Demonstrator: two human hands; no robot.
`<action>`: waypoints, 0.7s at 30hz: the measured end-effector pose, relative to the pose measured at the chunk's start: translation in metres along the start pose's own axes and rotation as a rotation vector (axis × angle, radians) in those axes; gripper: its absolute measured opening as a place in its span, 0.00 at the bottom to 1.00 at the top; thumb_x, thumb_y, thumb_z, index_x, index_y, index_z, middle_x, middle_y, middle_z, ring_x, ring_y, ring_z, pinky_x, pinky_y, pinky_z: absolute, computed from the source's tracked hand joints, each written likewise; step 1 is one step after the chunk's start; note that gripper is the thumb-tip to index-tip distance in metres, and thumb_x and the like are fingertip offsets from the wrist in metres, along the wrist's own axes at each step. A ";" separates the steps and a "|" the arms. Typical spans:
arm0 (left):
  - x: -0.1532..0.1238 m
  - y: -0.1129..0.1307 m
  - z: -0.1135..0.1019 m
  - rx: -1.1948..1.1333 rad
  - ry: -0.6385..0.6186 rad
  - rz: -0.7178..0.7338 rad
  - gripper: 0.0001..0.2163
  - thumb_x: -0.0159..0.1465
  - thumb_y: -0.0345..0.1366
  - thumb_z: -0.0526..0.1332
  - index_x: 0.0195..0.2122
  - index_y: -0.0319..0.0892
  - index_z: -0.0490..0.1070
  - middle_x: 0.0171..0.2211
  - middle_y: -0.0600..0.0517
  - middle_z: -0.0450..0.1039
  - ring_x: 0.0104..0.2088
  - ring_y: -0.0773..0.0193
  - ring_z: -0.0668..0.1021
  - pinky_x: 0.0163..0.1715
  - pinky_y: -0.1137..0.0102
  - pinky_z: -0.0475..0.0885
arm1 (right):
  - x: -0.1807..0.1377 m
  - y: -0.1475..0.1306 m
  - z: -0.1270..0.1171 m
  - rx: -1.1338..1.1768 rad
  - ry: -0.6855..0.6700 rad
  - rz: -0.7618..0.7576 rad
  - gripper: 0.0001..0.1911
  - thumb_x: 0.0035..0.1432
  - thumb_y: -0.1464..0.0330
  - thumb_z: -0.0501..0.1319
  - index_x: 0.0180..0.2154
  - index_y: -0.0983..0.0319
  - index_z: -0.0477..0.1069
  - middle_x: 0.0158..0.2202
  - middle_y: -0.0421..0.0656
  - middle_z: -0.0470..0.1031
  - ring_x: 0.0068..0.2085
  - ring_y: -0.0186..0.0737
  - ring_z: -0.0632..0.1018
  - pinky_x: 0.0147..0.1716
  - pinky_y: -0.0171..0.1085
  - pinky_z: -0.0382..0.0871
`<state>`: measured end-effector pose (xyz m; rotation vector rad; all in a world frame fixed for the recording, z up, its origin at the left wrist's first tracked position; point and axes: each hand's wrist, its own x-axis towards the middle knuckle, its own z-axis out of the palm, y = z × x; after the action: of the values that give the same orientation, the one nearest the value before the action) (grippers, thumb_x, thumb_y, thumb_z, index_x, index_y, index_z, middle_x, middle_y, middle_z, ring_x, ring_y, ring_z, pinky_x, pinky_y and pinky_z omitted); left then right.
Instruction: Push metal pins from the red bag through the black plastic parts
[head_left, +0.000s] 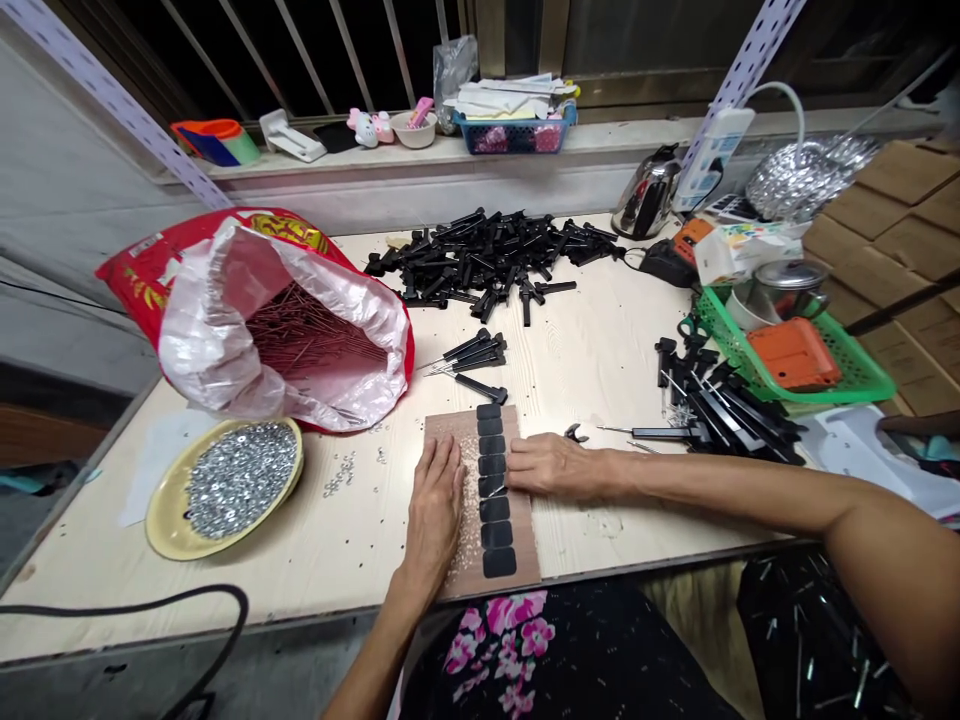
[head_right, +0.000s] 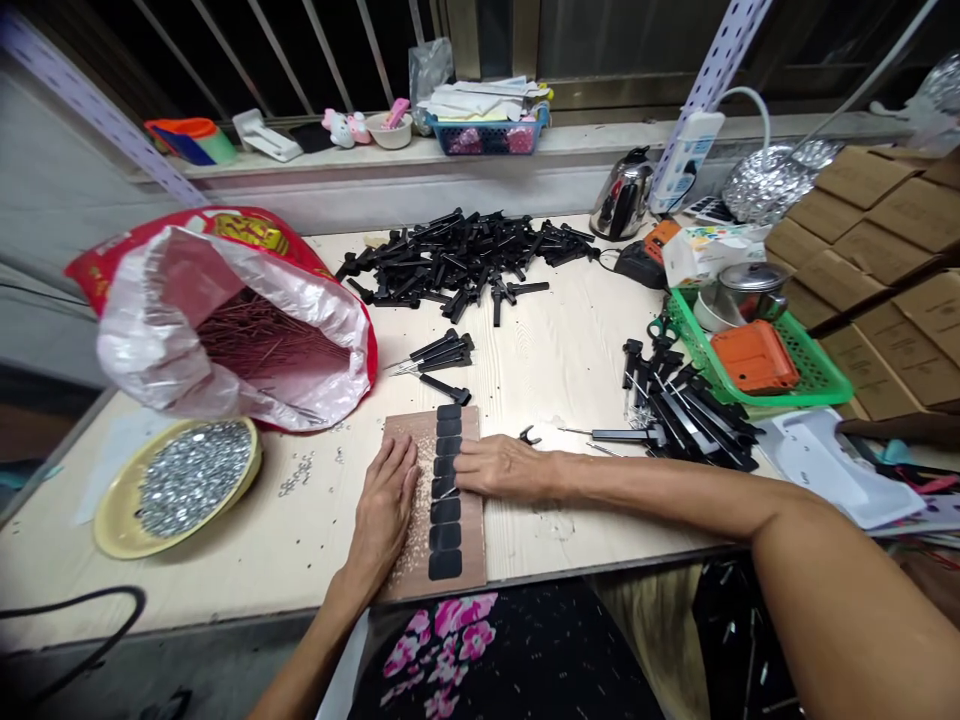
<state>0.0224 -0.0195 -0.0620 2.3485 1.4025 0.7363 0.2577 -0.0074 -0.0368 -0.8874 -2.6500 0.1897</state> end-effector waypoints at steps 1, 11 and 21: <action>0.000 0.000 0.000 0.006 0.001 -0.001 0.19 0.67 0.36 0.49 0.57 0.38 0.64 0.59 0.44 0.63 0.64 0.55 0.58 0.60 0.54 0.60 | 0.000 0.001 0.000 -0.001 -0.001 0.018 0.16 0.67 0.75 0.45 0.33 0.63 0.69 0.30 0.40 0.69 0.32 0.33 0.67 0.29 0.32 0.65; 0.001 0.003 -0.001 0.008 0.001 -0.009 0.18 0.68 0.36 0.49 0.57 0.38 0.65 0.59 0.45 0.64 0.64 0.55 0.58 0.60 0.54 0.61 | -0.007 -0.012 0.007 -0.042 0.017 0.015 0.15 0.68 0.73 0.46 0.34 0.63 0.69 0.31 0.41 0.69 0.34 0.36 0.66 0.29 0.34 0.61; -0.001 0.000 0.001 0.078 -0.010 0.030 0.19 0.68 0.35 0.48 0.57 0.33 0.64 0.59 0.42 0.64 0.64 0.56 0.57 0.60 0.55 0.61 | -0.002 0.002 0.002 -0.036 0.061 0.199 0.16 0.67 0.73 0.46 0.32 0.64 0.68 0.27 0.40 0.67 0.32 0.34 0.65 0.27 0.32 0.64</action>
<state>0.0229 -0.0202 -0.0624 2.4335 1.4199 0.6892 0.2595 -0.0071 -0.0395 -1.1501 -2.5148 0.1607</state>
